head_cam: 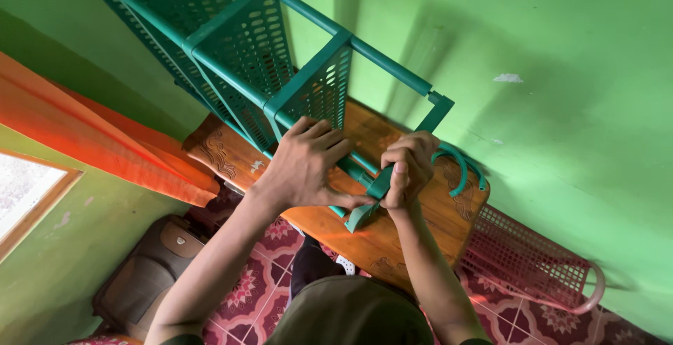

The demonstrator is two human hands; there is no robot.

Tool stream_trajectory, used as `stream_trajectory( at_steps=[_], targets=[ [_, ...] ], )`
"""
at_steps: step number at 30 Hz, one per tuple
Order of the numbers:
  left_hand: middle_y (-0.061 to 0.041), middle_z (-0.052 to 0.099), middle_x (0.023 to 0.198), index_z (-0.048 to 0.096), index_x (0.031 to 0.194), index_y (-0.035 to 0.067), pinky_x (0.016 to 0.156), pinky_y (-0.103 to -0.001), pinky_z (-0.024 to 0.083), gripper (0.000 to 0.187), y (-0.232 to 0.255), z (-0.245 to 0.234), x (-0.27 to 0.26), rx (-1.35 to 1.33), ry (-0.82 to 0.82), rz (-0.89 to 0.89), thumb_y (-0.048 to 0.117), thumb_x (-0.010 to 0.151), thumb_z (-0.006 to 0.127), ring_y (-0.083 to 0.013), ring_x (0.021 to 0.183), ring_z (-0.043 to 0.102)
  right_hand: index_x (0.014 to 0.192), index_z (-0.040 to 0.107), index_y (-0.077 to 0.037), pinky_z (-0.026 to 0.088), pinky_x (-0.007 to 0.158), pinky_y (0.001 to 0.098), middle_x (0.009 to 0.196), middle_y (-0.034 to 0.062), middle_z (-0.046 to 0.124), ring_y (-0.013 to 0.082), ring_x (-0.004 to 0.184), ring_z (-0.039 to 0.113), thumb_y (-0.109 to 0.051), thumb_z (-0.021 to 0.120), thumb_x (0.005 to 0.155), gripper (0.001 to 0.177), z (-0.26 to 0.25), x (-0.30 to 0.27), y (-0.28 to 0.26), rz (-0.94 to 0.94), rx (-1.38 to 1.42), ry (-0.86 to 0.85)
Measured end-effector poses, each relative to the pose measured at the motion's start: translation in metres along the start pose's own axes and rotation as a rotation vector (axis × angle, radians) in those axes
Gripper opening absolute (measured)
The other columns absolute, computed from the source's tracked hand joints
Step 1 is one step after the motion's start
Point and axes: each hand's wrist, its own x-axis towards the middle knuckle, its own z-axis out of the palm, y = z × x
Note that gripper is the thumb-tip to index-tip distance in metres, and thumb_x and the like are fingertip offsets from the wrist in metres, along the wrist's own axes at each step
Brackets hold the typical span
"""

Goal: The person assembles a green plastic shelving unit on a wooden table. They connect side panels, insert horizontal bars, and attach curved handles, then place the completed unit upright on the table.

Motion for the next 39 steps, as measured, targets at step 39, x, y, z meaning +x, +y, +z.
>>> stream_trajectory(
  at_steps=[39],
  targets=[
    [-0.006, 0.055, 0.068, 0.064, 0.070, 0.008, 0.064, -0.035, 0.041, 0.070, -0.013, 0.013, 0.006, -0.076, 0.113, 0.052, 0.077, 0.070, 0.070, -0.0235, 0.064, 0.057, 0.065, 0.050, -0.008, 0.041, 0.080, 0.0436, 0.061, 0.0055, 0.050, 0.0254, 0.061, 0.048, -0.037, 0.028, 0.105, 0.054, -0.001, 0.014, 0.011, -0.129, -0.079, -0.211]
  ],
)
